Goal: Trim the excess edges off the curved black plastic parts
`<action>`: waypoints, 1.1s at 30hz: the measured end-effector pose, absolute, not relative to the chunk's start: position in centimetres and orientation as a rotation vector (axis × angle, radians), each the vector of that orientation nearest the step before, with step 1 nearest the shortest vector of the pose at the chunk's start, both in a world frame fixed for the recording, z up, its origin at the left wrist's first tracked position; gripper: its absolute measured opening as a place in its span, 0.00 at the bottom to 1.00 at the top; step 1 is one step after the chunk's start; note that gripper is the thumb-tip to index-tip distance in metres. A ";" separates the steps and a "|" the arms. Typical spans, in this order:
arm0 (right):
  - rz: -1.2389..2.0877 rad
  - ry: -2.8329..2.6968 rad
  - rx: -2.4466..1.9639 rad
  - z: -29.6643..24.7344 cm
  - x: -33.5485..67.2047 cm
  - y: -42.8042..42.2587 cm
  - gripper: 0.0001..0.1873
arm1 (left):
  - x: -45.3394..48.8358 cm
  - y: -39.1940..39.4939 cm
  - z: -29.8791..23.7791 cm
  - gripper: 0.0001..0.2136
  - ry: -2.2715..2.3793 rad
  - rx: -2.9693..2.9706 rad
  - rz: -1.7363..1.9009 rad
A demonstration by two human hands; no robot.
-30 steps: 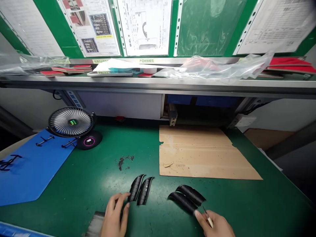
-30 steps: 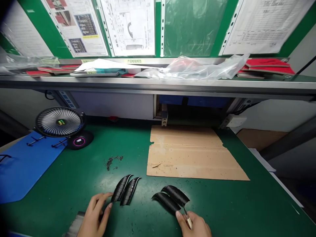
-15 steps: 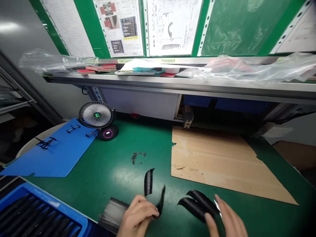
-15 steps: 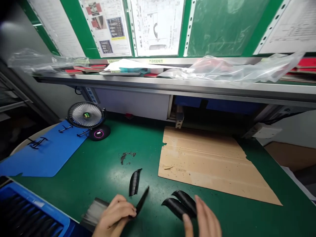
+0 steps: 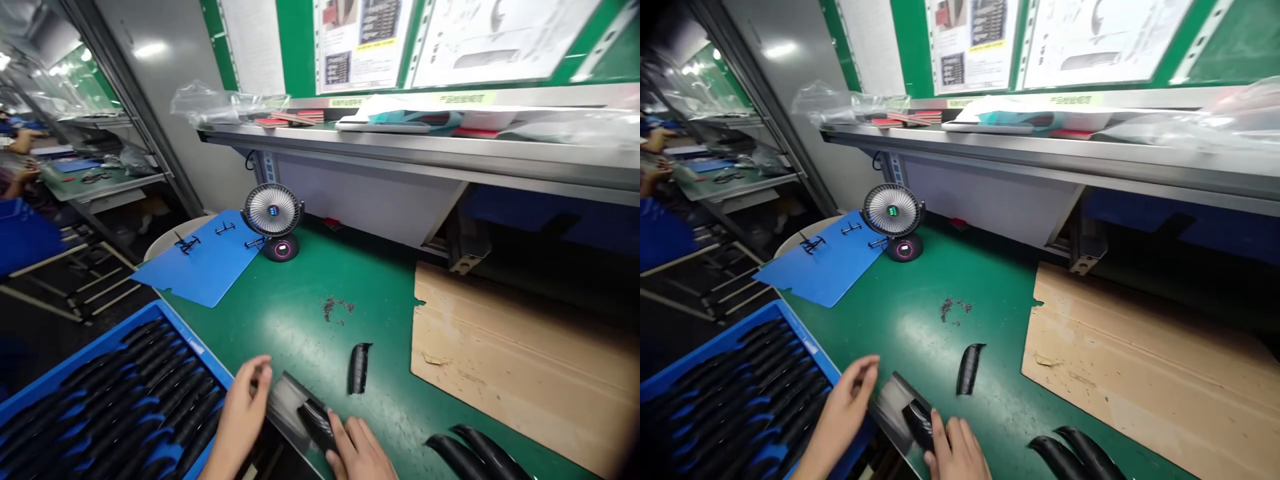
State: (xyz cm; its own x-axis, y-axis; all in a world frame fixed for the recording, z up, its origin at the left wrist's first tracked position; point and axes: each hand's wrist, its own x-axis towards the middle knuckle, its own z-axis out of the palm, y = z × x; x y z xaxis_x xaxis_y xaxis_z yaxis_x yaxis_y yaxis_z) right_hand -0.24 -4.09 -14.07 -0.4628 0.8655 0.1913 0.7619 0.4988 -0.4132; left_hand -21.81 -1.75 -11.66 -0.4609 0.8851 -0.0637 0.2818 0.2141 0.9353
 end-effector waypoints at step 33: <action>0.197 -2.655 -1.134 -14.0 -3.3 -2.8 0.21 | -23.9 2.0 -15.5 0.18 2.009 0.641 1.859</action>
